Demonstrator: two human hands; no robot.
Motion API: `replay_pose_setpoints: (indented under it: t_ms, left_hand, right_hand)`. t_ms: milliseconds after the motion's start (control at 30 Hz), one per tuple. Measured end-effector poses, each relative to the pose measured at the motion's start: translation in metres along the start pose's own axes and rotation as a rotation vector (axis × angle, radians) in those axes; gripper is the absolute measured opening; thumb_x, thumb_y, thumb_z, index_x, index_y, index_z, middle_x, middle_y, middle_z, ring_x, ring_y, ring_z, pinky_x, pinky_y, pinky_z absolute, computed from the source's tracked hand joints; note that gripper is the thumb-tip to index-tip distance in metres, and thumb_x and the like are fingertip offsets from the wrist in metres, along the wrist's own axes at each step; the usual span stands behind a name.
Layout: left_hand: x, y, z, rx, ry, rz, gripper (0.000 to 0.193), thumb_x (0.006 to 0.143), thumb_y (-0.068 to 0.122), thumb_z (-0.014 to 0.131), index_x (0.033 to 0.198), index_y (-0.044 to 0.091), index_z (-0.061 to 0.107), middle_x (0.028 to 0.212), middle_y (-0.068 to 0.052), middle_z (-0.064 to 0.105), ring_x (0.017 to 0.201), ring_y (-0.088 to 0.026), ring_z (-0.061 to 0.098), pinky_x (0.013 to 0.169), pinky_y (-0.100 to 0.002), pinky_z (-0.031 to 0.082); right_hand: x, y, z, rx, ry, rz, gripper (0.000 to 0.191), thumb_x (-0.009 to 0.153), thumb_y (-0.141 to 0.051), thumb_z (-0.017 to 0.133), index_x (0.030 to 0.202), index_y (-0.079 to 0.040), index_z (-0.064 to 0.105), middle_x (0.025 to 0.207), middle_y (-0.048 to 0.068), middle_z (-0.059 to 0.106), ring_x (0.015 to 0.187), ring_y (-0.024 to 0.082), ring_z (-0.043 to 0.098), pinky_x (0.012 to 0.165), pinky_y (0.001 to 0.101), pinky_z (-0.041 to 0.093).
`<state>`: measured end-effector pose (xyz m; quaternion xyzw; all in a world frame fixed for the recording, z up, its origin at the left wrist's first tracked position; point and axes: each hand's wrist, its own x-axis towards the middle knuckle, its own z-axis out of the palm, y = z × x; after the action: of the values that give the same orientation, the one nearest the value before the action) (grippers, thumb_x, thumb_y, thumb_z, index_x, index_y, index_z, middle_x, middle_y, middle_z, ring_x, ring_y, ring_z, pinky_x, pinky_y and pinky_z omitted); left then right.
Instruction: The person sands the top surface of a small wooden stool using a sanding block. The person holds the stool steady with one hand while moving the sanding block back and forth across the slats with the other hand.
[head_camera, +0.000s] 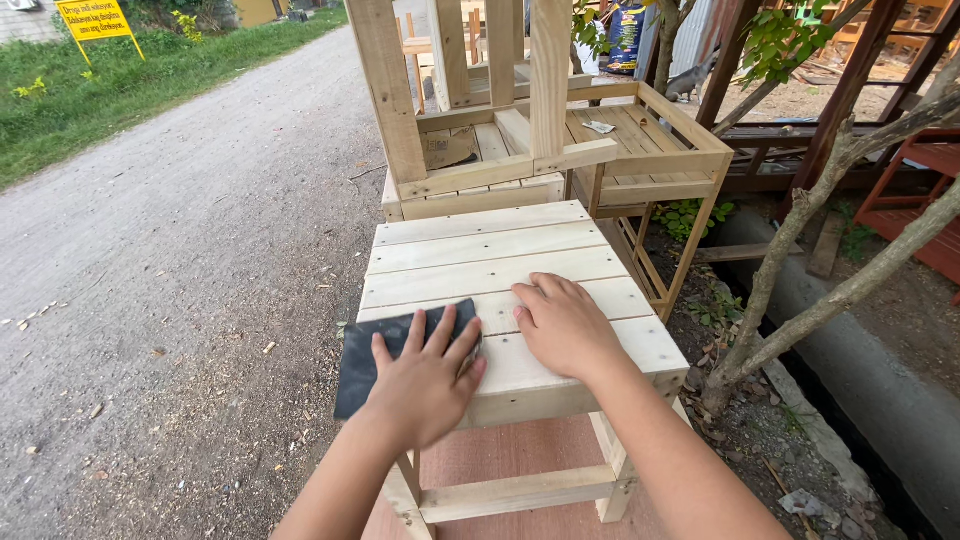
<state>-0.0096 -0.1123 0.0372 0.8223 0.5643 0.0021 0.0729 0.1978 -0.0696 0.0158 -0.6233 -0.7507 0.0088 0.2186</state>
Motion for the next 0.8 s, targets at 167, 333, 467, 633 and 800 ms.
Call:
replay_pose_setpoints:
  t_ms: [167, 333, 467, 633, 800]
  left_hand:
    - [-0.034, 0.001, 0.010, 0.011, -0.039, 0.069, 0.062, 0.102, 0.051, 0.021, 0.162, 0.031, 0.018, 0.171, -0.005, 0.006, 0.155, -0.039, 0.000, 0.110, -0.082, 0.002]
    - [0.048, 0.002, -0.014, -0.022, -0.051, -0.062, 0.064, 0.102, 0.053, 0.020, 0.163, 0.034, 0.013, 0.173, -0.001, 0.003, 0.158, -0.035, -0.001, 0.115, -0.081, 0.001]
    - [0.077, 0.009, -0.021, -0.040, -0.005, -0.128, 0.063, 0.103, 0.053, 0.021, 0.163, 0.033, 0.016, 0.173, -0.002, 0.004, 0.158, -0.035, -0.001, 0.117, -0.080, 0.001]
    - [0.004, 0.021, -0.001, -0.011, -0.021, 0.039, 0.064, 0.102, 0.051, 0.022, 0.162, 0.028, 0.016, 0.171, -0.006, 0.005, 0.156, -0.037, -0.001, 0.114, -0.079, 0.001]
    - [-0.030, 0.026, 0.003, -0.019, -0.072, 0.113, 0.063, 0.103, 0.050, 0.021, 0.162, 0.029, 0.017, 0.171, -0.004, 0.005, 0.156, -0.037, -0.001, 0.114, -0.078, 0.000]
  right_hand:
    - [0.000, 0.000, 0.006, -0.007, 0.010, 0.009, 0.044, 0.100, -0.033, 0.050, 0.140, -0.014, 0.057, 0.151, 0.011, 0.049, 0.141, 0.032, 0.042, 0.116, 0.0453, 0.032]
    - [0.004, 0.000, 0.003, 0.023, 0.041, -0.006, 0.043, 0.099, -0.022, 0.050, 0.140, -0.010, 0.056, 0.147, 0.012, 0.053, 0.140, 0.030, 0.045, 0.117, 0.0435, 0.034]
    - [0.003, 0.000, -0.001, 0.082, 0.011, 0.096, 0.047, 0.096, -0.013, 0.049, 0.143, -0.010, 0.053, 0.147, 0.009, 0.053, 0.138, 0.027, 0.046, 0.114, 0.0410, 0.037]
    - [0.000, 0.003, -0.003, -0.005, -0.018, 0.135, 0.045, 0.097, -0.015, 0.049, 0.141, -0.014, 0.057, 0.150, 0.006, 0.052, 0.143, 0.025, 0.043, 0.123, 0.0423, 0.030]
    - [-0.001, 0.026, -0.015, -0.006, -0.158, -0.001, 0.049, 0.101, -0.022, 0.045, 0.149, -0.021, 0.050, 0.162, 0.003, 0.037, 0.151, 0.021, 0.029, 0.122, 0.0499, 0.019]
